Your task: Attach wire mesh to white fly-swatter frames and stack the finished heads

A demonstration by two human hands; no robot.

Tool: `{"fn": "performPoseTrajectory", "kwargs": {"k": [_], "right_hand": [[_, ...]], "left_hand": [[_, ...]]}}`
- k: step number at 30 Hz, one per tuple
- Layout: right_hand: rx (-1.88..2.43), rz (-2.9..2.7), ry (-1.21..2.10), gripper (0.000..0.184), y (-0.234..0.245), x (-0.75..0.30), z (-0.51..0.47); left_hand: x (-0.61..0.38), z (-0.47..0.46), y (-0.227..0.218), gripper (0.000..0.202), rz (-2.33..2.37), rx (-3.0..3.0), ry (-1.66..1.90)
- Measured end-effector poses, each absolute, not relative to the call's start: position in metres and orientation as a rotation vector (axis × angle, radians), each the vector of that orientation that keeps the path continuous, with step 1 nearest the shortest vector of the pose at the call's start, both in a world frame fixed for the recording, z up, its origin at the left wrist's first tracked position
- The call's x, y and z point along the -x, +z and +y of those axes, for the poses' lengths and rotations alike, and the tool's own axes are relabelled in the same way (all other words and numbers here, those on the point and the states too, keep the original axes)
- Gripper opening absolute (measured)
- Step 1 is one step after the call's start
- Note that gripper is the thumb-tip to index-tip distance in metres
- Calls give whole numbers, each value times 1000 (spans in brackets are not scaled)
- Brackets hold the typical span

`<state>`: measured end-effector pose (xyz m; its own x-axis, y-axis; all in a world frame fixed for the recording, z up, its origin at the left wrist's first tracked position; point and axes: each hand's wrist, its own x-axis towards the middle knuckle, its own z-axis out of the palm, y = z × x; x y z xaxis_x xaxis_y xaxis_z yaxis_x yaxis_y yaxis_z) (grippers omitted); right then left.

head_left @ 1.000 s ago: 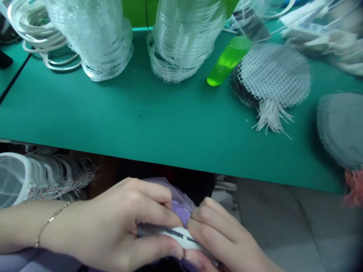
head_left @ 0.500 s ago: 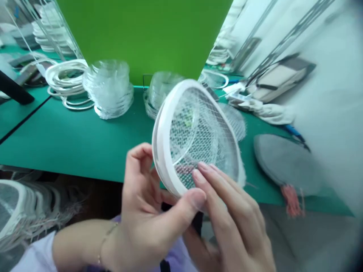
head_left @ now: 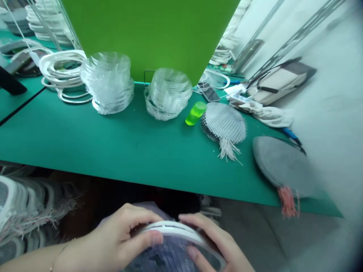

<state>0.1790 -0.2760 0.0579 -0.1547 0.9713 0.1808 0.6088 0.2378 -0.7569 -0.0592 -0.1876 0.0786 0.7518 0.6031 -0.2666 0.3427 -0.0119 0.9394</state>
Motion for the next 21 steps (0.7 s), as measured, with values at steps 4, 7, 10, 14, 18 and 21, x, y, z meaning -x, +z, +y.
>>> {"fn": "performPoseTrajectory", "kwargs": {"k": [4,7,10,14,18,21], "right_hand": [[1256,-1853,644,26,43,-163,-275],[1217,-1843,564,21,37,-155,-274],[1257,-1809,475,19,32,-151,-276],[1301,-1840,368,23,24,-149,-281],[1342,-1852,332,29,15,-146,-285],[1318,-1894,288,29,7,-145,-283]], "left_hand": [[57,-197,57,27,699,-1500,226],[58,-198,52,25,679,-1372,257],[57,-194,51,27,659,-1245,324],[55,-188,46,23,671,-1075,226],[56,-189,39,27,746,-896,124],[57,-191,34,29,807,-866,115]]}}
